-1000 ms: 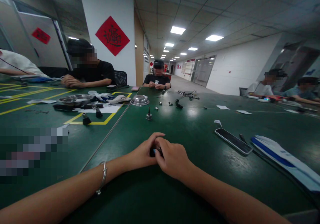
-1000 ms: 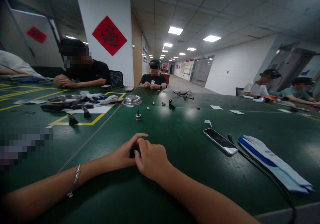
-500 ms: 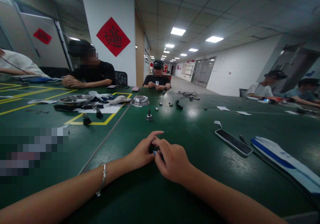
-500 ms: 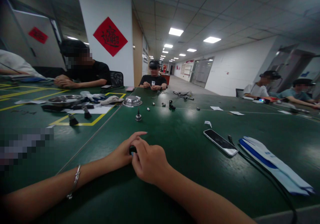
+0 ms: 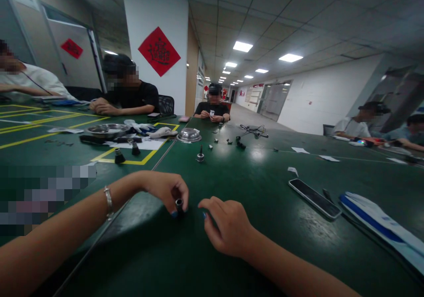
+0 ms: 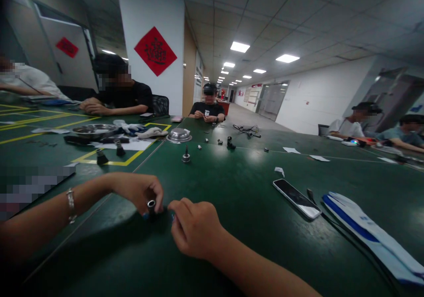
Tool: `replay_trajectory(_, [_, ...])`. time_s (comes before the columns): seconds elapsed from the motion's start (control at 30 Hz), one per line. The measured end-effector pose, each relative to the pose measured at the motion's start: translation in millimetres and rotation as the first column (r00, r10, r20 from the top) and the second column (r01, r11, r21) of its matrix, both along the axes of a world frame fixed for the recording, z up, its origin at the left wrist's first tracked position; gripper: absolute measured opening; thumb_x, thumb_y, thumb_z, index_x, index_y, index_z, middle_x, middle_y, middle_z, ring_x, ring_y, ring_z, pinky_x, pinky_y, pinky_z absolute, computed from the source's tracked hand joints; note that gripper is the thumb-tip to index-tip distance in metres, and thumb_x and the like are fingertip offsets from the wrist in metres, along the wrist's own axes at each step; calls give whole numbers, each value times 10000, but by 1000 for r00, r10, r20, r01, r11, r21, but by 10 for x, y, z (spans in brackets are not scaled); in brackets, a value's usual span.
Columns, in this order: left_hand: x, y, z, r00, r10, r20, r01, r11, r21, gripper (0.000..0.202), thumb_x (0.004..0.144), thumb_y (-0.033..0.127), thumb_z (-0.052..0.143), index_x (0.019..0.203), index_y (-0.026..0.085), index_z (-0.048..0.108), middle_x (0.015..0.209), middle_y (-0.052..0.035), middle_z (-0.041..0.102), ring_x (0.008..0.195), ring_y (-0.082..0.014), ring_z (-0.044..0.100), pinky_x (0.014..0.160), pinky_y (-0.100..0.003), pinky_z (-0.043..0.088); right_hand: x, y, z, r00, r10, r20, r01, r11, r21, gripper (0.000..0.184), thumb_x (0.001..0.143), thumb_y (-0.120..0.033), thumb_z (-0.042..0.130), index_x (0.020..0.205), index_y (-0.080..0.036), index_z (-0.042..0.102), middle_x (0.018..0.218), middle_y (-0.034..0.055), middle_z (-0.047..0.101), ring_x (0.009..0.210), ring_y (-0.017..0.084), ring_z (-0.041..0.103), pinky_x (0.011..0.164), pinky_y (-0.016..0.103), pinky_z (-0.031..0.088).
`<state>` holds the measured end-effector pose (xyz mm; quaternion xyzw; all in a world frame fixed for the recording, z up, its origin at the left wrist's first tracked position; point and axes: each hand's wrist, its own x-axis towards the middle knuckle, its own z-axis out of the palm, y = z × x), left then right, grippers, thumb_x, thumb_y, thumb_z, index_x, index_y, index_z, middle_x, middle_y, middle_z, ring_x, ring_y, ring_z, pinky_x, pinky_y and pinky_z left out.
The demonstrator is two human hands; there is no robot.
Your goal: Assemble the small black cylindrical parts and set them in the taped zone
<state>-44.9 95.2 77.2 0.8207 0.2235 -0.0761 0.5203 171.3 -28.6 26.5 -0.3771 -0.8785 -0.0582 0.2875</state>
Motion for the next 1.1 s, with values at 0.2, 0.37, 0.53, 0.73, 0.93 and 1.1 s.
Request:
replay_trajectory(0.2, [-484, 447, 47, 874, 485, 38, -413, 697, 586, 263, 656, 218, 686, 911, 160, 661, 866, -11, 700, 836, -180, 624, 783, -249, 455, -7, 6, -27, 998, 57, -18, -57, 998, -30, 265, 859, -192, 402, 1103, -172, 502, 853, 25, 604, 579, 112, 481, 532, 246, 306])
replay_trajectory(0.37, [-668, 467, 31, 676, 718, 165, -451, 225, 864, 360, 811, 280, 534, 1129, 111, 552, 1068, -116, 635, 1099, -333, 485, 947, -455, 318, -10, 10, -31, 996, 83, -10, -83, 996, -26, 255, 842, -177, 410, 1076, -172, 514, 810, 10, 585, 556, 112, 444, 515, 249, 279])
replay_trajectory(0.53, [-835, 370, -21, 584, 784, 209, -409, 61, 911, 336, 842, 296, 481, 1059, 49, 555, 1197, -182, 548, 1279, -386, 239, 1013, -503, 174, -15, 6, -41, 995, 95, 7, -95, 995, -34, 246, 844, -184, 416, 1064, -174, 526, 801, 2, 574, 555, 112, 433, 513, 251, 276])
replay_trajectory(0.73, [-975, 456, -161, 604, 745, 283, -147, -245, 958, 473, 892, 314, 368, 1274, 40, 422, 1369, -153, 424, 1378, -298, 92, 1080, -446, 40, -10, 6, -38, 994, 110, 11, -109, 993, -41, 231, 851, -186, 417, 1046, -170, 539, 796, 0, 574, 552, 109, 429, 507, 247, 272])
replay_trajectory(0.93, [-1036, 908, -369, 519, 796, 310, -71, -321, 944, 571, 755, 280, 450, 1184, -94, 499, 1254, -276, 518, 1386, -294, 138, 1095, -455, -45, -21, 35, -52, 994, 108, 5, -108, 994, 4, 236, 836, -179, 415, 1035, -169, 541, 795, 4, 578, 548, 112, 434, 499, 244, 265])
replay_trajectory(1.1, [-1099, 1007, -401, 553, 785, 279, -17, -324, 946, 446, 761, 302, 410, 1030, 5, 605, 1145, -223, 618, 1376, -273, 202, 1100, -459, -26, -16, 45, -65, 994, 110, 17, -110, 994, -2, 226, 839, -180, 416, 1024, -166, 546, 782, 1, 568, 542, 112, 424, 492, 245, 261])
